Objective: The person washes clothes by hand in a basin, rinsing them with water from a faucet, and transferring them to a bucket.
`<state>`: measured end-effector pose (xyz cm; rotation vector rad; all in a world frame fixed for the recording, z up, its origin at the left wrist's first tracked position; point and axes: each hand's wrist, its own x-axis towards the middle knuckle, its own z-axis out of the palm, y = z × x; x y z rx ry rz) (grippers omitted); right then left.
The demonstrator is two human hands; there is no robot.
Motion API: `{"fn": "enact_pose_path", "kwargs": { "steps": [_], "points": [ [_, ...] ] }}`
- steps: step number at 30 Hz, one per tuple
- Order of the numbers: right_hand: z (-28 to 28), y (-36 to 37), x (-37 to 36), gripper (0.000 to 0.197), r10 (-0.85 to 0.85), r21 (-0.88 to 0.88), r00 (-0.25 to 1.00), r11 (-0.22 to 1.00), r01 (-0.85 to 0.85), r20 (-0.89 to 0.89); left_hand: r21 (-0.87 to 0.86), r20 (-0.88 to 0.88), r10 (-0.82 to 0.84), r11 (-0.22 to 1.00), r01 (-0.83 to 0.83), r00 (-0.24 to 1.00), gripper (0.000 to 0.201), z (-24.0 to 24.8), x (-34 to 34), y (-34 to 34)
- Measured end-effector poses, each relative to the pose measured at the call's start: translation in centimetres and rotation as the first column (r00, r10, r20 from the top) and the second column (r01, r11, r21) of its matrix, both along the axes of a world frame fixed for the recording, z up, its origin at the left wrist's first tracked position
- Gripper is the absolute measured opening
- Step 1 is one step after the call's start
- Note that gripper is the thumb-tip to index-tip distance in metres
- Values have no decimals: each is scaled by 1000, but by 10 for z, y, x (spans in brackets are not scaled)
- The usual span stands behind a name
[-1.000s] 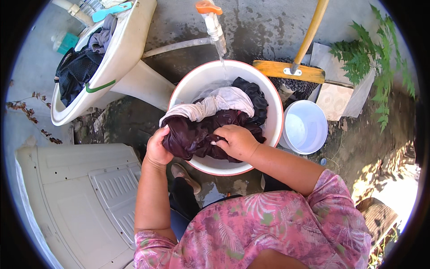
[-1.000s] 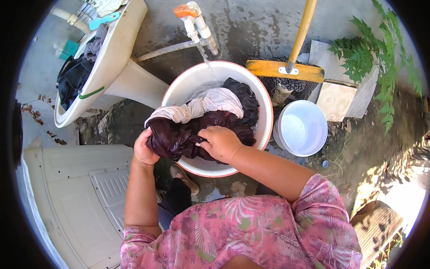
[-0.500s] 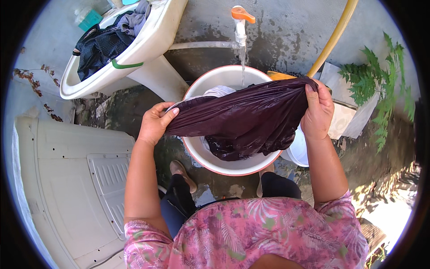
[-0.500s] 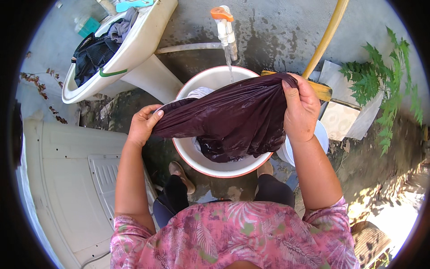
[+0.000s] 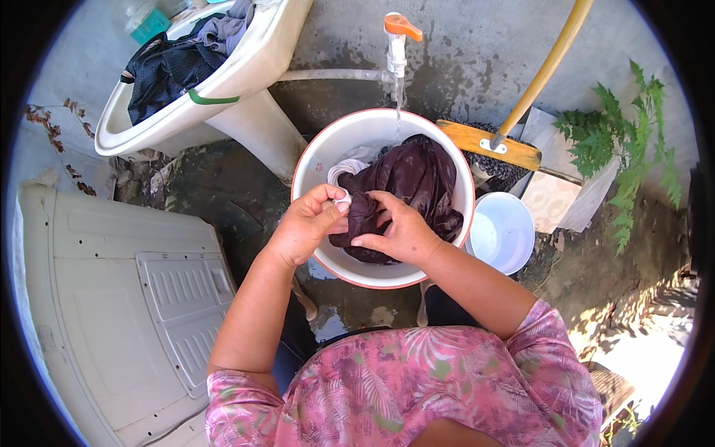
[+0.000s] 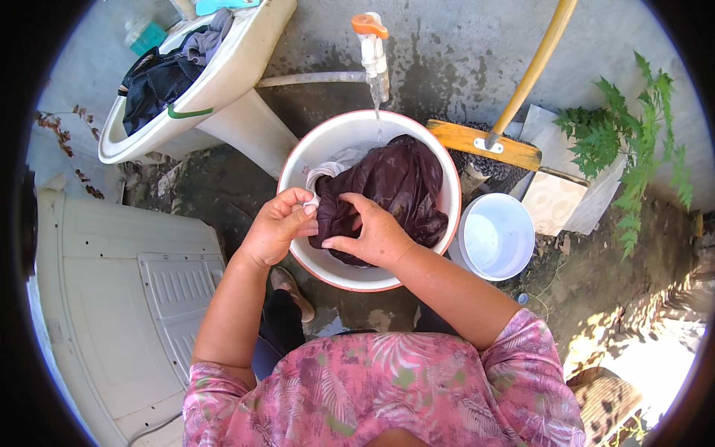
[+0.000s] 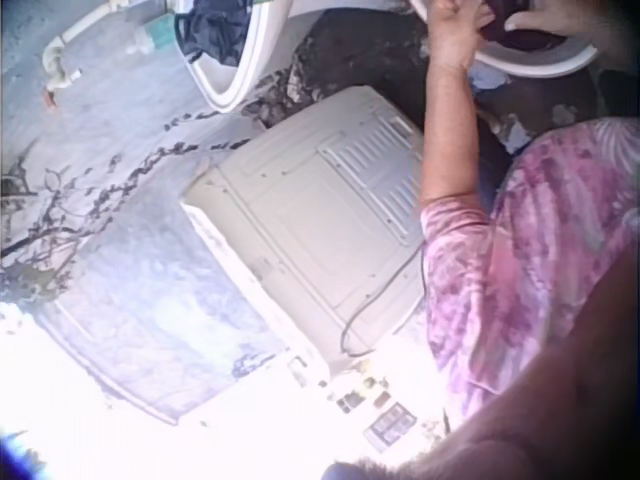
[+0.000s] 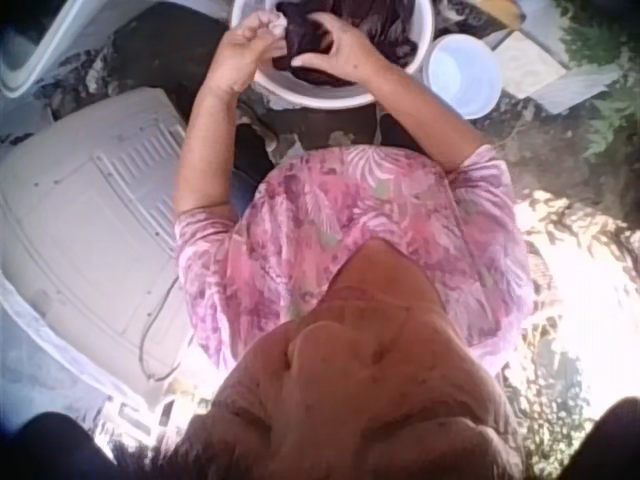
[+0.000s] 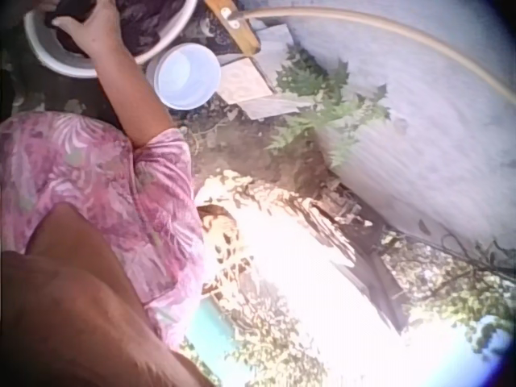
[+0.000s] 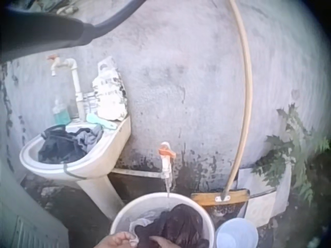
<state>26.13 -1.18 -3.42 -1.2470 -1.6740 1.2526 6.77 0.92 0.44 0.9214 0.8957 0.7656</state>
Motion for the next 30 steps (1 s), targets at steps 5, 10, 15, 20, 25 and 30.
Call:
{"fn": "enact_pose_path", "kwargs": {
  "steps": [5,10,15,20,25,30],
  "points": [
    [-14,7,26,13,-156,-57,965,987,148,-209,407,-69,245,892,-197,967,11,45,-5,11],
    [6,14,85,13,-509,-248,779,860,445,-366,587,74,310,755,-293,948,11,91,-14,5],
    [-18,5,142,20,-789,-490,549,606,626,-274,659,288,322,617,-431,902,9,140,-7,13],
    [-27,-24,178,25,-819,-490,218,507,709,-532,527,297,555,584,-618,777,10,107,-28,27],
    [-13,-33,179,30,-927,-565,370,340,752,-66,348,-81,511,819,-456,856,35,30,-16,8],
    [18,-14,100,50,-568,641,801,689,338,189,186,-378,220,970,-158,899,62,-29,4,-1]
  ]
}}
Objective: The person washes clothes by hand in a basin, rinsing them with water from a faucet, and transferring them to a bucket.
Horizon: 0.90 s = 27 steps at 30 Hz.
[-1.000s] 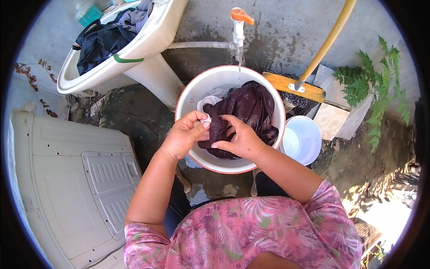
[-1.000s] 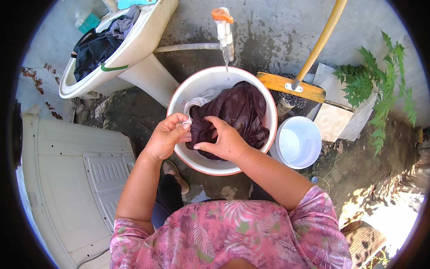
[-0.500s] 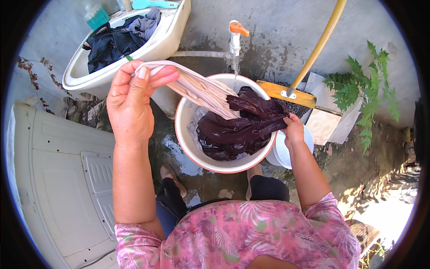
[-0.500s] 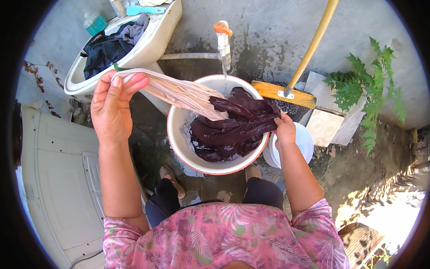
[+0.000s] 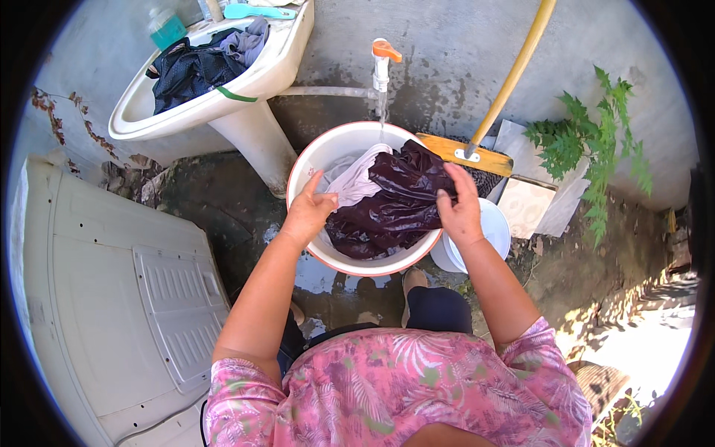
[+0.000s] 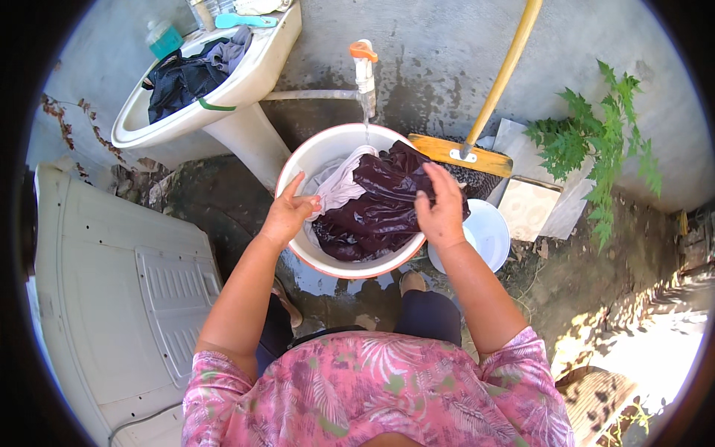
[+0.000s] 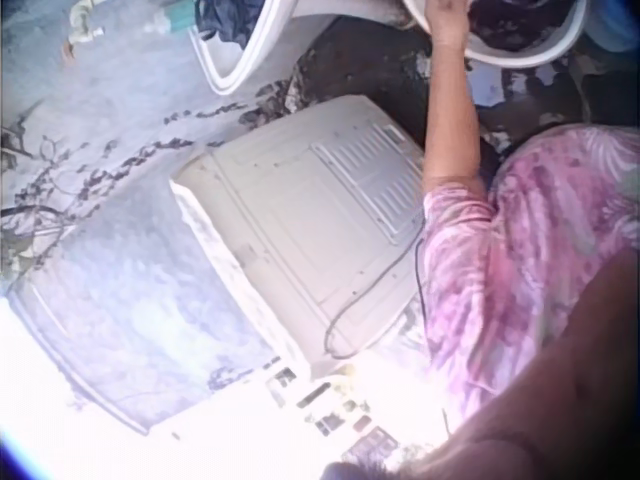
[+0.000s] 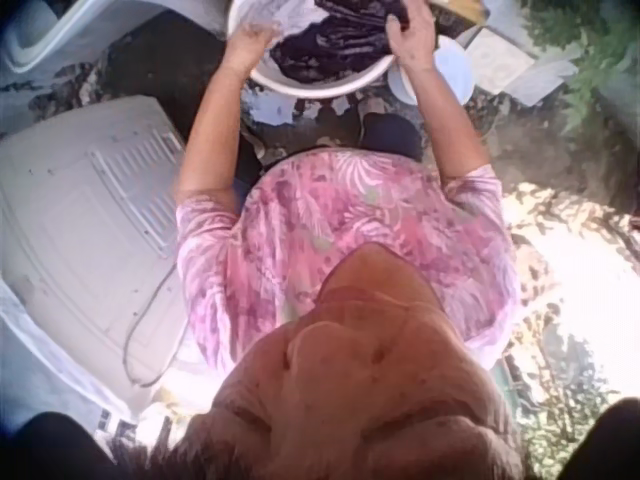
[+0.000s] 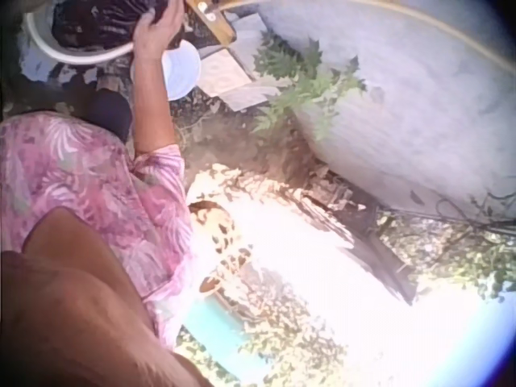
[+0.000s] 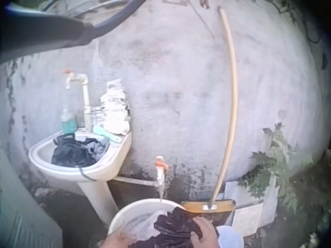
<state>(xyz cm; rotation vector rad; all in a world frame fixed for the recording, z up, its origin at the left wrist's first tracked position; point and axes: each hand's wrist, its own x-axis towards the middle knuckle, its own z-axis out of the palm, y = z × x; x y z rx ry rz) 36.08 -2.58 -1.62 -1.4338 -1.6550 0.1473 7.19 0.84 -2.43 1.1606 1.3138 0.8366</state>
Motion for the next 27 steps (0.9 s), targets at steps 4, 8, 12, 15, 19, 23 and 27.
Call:
{"fn": "enact_pose_path", "kwargs": {
  "steps": [4,8,12,15,19,23,27],
  "points": [
    [-2,29,-54,48,79,-88,963,994,-58,258,72,-154,-108,990,120,982,57,-24,22,7],
    [-1,51,-52,34,111,-511,984,859,-25,138,261,-414,-107,937,231,904,64,-19,37,14],
    [62,45,-72,18,405,-265,892,854,-448,-203,617,-449,150,765,184,881,74,-37,39,23],
    [115,43,-65,15,410,-109,791,855,-506,-454,297,-236,-61,946,131,970,75,14,53,19],
    [171,35,-51,14,329,-3,603,876,-482,-727,216,-131,-66,972,94,989,47,55,37,21],
    [195,27,-35,14,376,153,461,880,-450,-804,322,-187,-3,945,64,982,37,41,2,31],
    [209,20,-13,14,401,243,295,858,-452,-867,114,-247,143,986,-118,958,38,19,-23,20]
  ]
}}
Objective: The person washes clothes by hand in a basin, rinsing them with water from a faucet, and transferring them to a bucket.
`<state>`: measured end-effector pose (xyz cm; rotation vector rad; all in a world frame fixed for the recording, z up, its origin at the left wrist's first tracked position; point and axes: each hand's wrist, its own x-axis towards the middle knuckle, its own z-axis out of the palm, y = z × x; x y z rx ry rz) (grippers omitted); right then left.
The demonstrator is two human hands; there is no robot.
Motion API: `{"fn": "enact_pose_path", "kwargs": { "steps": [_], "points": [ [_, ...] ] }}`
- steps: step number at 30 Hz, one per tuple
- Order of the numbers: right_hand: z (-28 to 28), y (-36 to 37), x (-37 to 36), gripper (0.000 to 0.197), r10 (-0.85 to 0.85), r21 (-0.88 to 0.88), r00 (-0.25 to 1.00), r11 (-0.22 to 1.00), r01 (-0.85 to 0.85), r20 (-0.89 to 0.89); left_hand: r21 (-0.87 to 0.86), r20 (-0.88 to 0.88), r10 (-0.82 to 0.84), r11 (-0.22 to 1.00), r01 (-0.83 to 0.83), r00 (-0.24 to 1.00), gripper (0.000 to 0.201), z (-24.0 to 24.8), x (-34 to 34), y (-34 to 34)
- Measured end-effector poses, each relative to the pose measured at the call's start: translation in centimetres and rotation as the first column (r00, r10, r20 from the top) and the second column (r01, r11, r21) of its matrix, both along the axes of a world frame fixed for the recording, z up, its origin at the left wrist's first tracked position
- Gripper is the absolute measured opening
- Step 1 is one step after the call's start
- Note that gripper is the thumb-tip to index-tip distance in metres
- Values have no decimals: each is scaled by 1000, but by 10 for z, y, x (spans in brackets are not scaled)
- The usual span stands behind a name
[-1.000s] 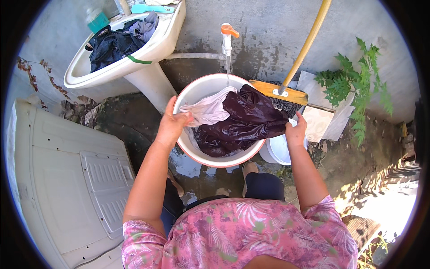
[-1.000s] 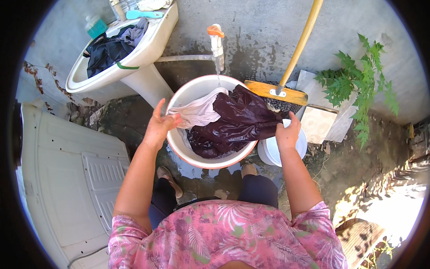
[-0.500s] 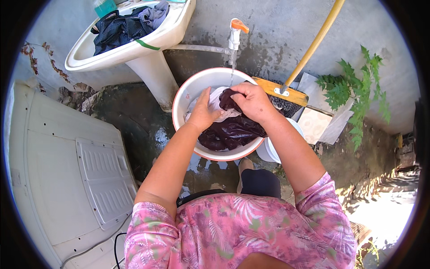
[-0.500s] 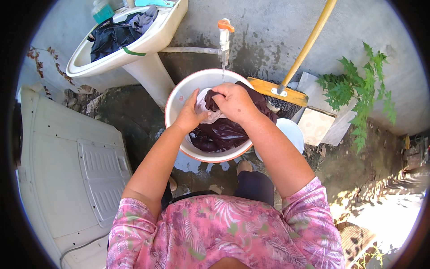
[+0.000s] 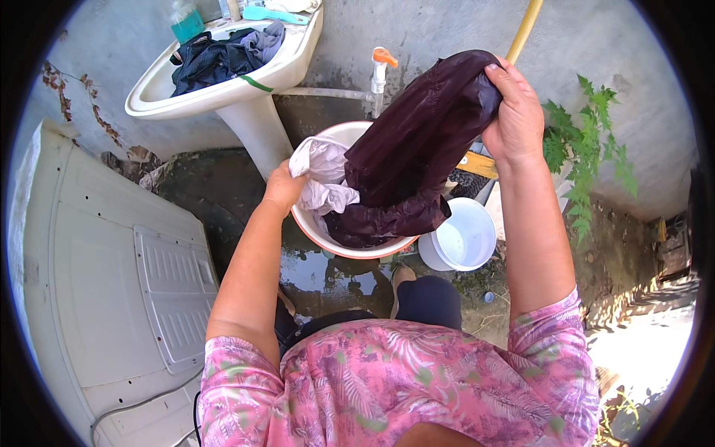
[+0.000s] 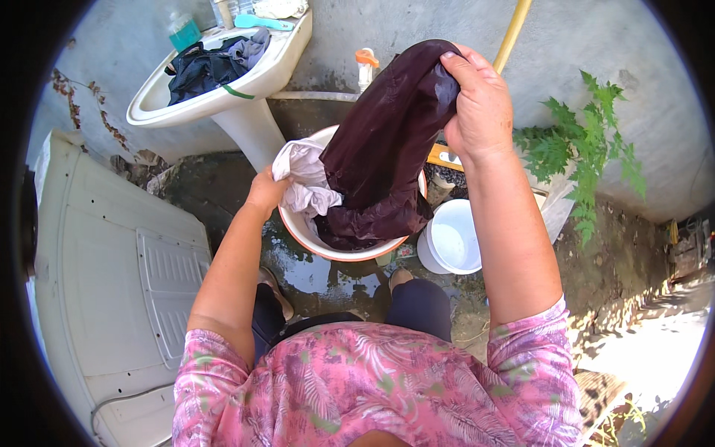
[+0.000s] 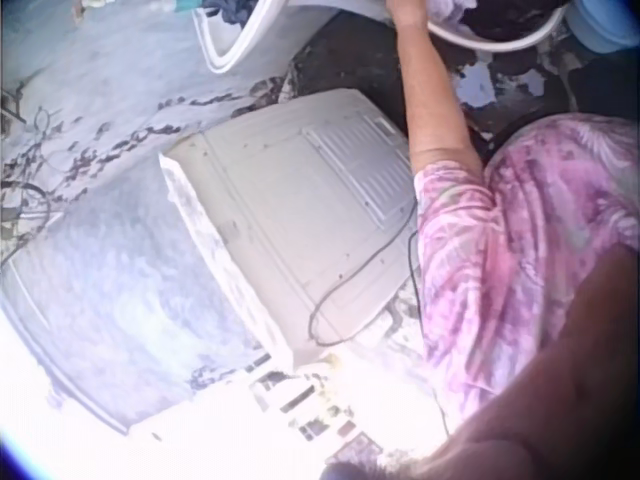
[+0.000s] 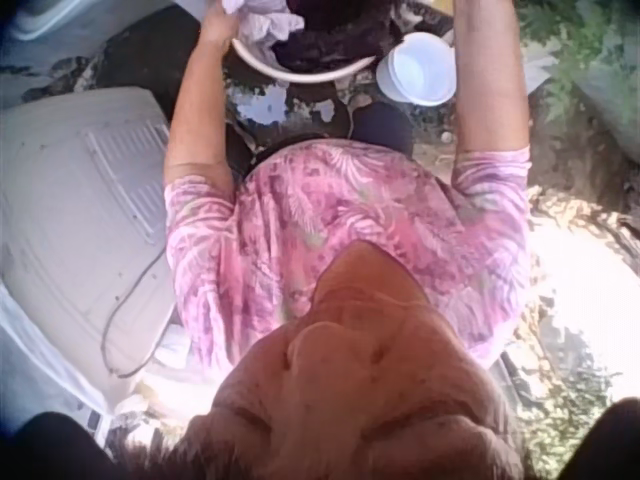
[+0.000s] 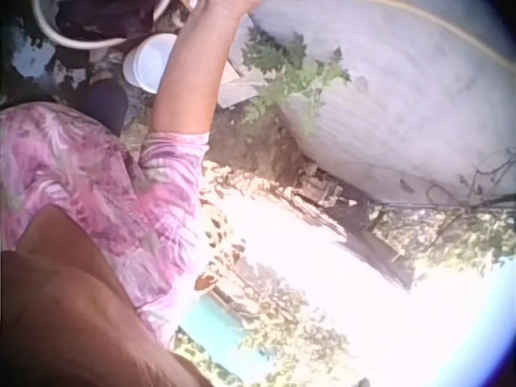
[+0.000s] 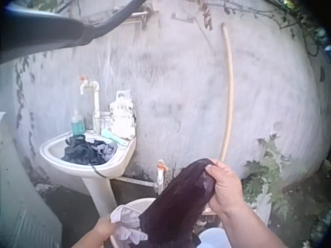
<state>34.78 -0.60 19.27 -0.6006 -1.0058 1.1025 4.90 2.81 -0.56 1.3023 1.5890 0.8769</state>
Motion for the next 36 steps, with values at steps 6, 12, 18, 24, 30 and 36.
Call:
{"fn": "enact_pose_path", "kwargs": {
  "steps": [6,12,18,24,30,36],
  "points": [
    [7,-20,-12,13,120,4,993,993,-120,-12,42,-202,-132,989,144,970,100,-26,26,-19],
    [16,-32,-9,15,191,22,981,981,-191,-15,-6,103,-304,952,306,947,45,25,77,-28],
    [-1,-10,72,13,-92,11,991,996,94,-97,193,358,-141,978,75,923,15,106,68,-20],
    [-33,-2,99,17,-257,-97,960,964,247,-109,325,521,-215,945,41,826,16,193,72,-23],
    [-97,-21,40,43,-664,268,424,683,679,616,323,524,-260,942,93,811,16,208,82,-29],
    [-95,-68,-62,61,208,-284,419,950,128,884,334,322,-368,906,259,872,19,170,103,-57]
  ]
}}
